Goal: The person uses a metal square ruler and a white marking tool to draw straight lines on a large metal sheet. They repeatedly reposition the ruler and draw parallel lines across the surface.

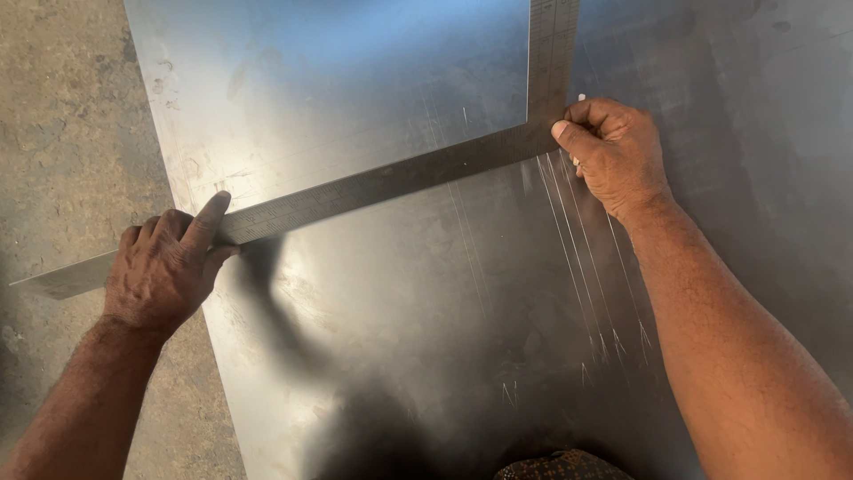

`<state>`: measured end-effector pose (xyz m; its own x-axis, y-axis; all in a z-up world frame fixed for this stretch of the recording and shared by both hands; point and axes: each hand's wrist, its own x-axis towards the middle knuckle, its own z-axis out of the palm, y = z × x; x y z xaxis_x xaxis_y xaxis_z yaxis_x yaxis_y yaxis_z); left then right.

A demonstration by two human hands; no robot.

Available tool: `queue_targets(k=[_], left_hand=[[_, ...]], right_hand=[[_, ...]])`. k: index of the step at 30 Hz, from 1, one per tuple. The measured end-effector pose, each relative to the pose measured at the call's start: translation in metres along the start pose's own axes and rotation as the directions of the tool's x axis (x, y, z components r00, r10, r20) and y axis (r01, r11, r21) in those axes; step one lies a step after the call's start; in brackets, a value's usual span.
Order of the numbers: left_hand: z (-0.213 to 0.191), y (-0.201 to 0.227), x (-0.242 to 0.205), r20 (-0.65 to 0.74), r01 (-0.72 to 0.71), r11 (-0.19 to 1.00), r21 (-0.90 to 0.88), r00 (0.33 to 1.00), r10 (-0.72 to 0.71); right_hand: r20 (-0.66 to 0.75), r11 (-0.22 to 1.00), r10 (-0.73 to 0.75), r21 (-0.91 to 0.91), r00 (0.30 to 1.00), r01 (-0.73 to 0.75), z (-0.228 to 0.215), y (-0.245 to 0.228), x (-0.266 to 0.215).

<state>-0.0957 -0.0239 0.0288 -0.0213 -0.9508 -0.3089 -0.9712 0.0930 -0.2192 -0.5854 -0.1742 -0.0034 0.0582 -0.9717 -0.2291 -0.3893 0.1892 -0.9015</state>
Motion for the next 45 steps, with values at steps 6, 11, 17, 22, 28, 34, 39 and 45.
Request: queue_targets(k=[6, 11, 17, 22, 28, 34, 39, 45], left_hand=[[0.009, 0.001, -0.001, -0.027, -0.016, 1.000, -0.004, 1.000, 0.016], [0.017, 0.002, -0.004, -0.066, -0.002, 1.000, 0.005, 0.998, 0.002], [0.018, 0.003, -0.003, -0.078, -0.007, 1.000, -0.016, 0.997, 0.006], [0.018, 0.003, -0.004, -0.080, -0.014, 0.999, -0.037, 0.997, 0.011], [0.012, 0.006, -0.003, -0.053, 0.009, 0.999, -0.034, 0.999, -0.011], [0.008, 0.008, -0.003, -0.028, 0.028, 0.998, -0.064, 0.999, -0.030], [0.008, 0.007, -0.003, -0.039, 0.016, 0.998, -0.058, 0.999, -0.019], [0.009, 0.006, -0.003, -0.039, 0.000, 0.999, -0.050, 0.999, -0.001]], right_hand=[[-0.005, 0.999, 0.003, -0.034, 1.000, -0.004, 0.001, -0.002, -0.002], [0.002, 1.000, -0.017, 0.024, 1.000, 0.017, 0.001, 0.003, -0.001], [-0.069, 0.967, -0.051, 0.247, 0.996, 0.066, 0.000, 0.003, -0.009], [-0.208, 0.970, -0.083, 0.208, 0.975, 0.127, -0.013, -0.006, -0.036], [-0.281, 0.999, -0.041, -0.009, 0.959, 0.040, -0.023, -0.017, -0.056], [-0.169, 0.854, -0.252, -0.501, 0.953, 0.138, 0.001, -0.009, -0.071], [-0.047, 0.717, -0.384, -0.645, 0.922, 0.266, 0.033, -0.001, -0.071], [-0.048, 0.708, -0.376, -0.659, 0.925, 0.254, 0.045, 0.001, -0.066]])
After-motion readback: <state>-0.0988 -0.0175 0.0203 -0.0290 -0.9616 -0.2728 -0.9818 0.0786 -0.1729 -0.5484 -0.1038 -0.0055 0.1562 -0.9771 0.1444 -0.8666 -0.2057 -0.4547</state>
